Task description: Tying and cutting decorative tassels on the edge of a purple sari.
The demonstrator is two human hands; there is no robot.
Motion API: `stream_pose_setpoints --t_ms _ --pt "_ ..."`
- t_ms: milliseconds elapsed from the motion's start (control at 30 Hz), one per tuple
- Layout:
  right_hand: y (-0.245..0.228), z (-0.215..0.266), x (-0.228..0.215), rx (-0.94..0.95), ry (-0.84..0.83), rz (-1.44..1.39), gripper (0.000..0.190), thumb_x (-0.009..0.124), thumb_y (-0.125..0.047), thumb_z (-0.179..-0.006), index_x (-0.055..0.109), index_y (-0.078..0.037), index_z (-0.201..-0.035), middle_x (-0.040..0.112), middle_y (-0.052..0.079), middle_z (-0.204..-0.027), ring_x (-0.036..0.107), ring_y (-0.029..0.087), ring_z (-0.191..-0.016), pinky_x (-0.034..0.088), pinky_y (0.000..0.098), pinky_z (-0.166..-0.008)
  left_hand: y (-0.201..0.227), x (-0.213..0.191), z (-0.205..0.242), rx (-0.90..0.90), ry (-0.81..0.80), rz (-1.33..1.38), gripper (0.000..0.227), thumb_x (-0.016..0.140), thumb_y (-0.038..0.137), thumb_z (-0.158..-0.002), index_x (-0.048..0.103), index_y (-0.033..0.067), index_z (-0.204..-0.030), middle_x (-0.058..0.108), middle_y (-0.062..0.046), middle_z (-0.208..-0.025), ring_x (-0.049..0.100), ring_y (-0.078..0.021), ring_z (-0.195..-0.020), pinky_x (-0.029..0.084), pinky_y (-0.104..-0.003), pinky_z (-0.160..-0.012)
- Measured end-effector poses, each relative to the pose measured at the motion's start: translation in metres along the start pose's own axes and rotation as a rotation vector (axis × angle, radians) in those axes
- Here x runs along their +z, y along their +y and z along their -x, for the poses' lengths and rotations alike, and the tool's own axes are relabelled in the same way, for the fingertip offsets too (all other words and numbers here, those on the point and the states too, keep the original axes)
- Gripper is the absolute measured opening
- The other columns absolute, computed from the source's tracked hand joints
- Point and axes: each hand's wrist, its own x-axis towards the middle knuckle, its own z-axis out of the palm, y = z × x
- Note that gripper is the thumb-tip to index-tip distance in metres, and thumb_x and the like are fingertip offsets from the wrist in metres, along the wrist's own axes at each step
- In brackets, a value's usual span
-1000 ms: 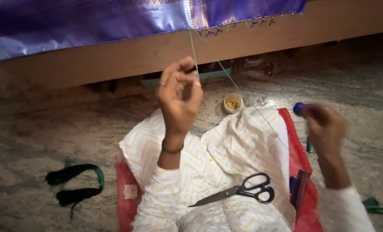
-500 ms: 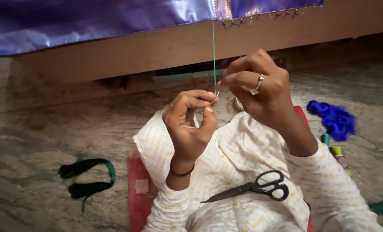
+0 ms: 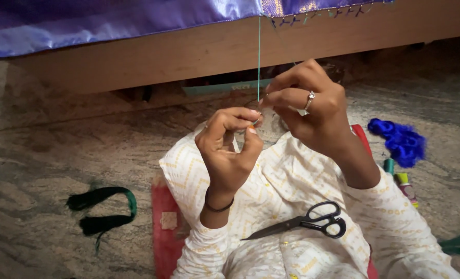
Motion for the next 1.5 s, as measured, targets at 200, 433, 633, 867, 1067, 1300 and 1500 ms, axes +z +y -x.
stream_pose_setpoints --t_ms 200,433,633,867,1067,1300,1500 --pt "-0.002 0.004 -0.003 -0.017 -0.027 -0.081 0.023 0.078 0.006 -0.081 0.077 -0.008 -0.099 0.073 0.005 -0.102 0.068 0.020 -0.096 0.054 0.0323 -0.075 -0.005 0.000 0.003 -0.026 -0.007 0.037 0.014 0.061 -0.016 -0.090 0.056 -0.0044 -0.097 0.067 -0.015 -0.113 0.069 -0.0166 -0.101 0.058 -0.028 -0.092" --pt "-0.021 0.017 -0.009 -0.065 -0.011 -0.021 0.015 0.085 -0.003 -0.087 0.076 -0.005 -0.098 0.075 0.009 -0.097 0.071 0.023 -0.091 0.055 0.0348 -0.074 -0.016 0.001 0.002 -0.208 -0.075 0.182 0.008 0.058 -0.011 -0.099 0.057 -0.0046 -0.103 0.068 -0.017 -0.120 0.066 -0.0134 -0.100 0.054 -0.025 -0.089" --pt "0.027 0.160 -0.030 0.199 -0.254 0.085 0.025 0.072 0.007 -0.087 0.075 -0.010 -0.107 0.078 0.003 -0.104 0.072 0.020 -0.100 0.057 0.0295 -0.076 -0.033 -0.008 -0.010 -0.164 -0.098 0.155 0.005 0.058 -0.003 -0.103 0.057 -0.0018 -0.108 0.067 -0.015 -0.123 0.066 -0.0157 -0.113 0.053 -0.030 -0.102" --pt "0.182 0.569 -0.144 1.187 -0.787 1.011 0.028 0.069 -0.026 -0.090 0.077 -0.025 -0.117 0.078 0.014 -0.099 0.073 0.033 -0.097 0.060 0.0476 -0.088 -0.056 -0.003 -0.017 -0.243 -0.114 0.227 0.001 0.054 -0.001 -0.107 0.053 -0.0009 -0.107 0.071 -0.017 -0.119 0.066 -0.0171 -0.109 0.054 -0.031 -0.101" --pt "0.238 0.501 -0.074 1.271 -0.965 0.911 0.019 0.070 -0.026 -0.087 0.078 -0.019 -0.102 0.078 0.015 -0.102 0.075 0.035 -0.098 0.060 0.0484 -0.087 -0.063 0.010 -0.018 -0.294 -0.117 0.321 0.002 0.052 0.001 -0.107 0.051 -0.0003 -0.106 0.069 -0.019 -0.117 0.068 -0.0179 -0.109 0.058 -0.035 -0.101" --pt "0.056 0.129 0.020 0.928 -0.103 -0.549 0.031 0.067 -0.014 -0.095 0.073 -0.003 -0.123 0.078 0.008 -0.108 0.070 0.014 -0.084 0.059 0.0284 -0.073 -0.069 0.010 -0.019 -0.285 -0.071 0.278 0.002 0.053 0.000 -0.106 0.052 -0.0004 -0.105 0.069 -0.019 -0.118 0.068 -0.0176 -0.108 0.058 -0.034 -0.099" --pt "0.069 0.180 -0.007 1.006 -0.064 -0.290 0.028 0.067 -0.014 -0.097 0.075 -0.002 -0.121 0.078 0.014 -0.094 0.074 0.019 -0.078 0.059 0.0310 -0.071 -0.089 0.007 -0.029 -0.291 -0.055 0.189 0.002 0.057 0.000 -0.104 0.058 -0.0016 -0.104 0.072 -0.015 -0.113 0.067 -0.0147 -0.101 0.057 -0.031 -0.096"
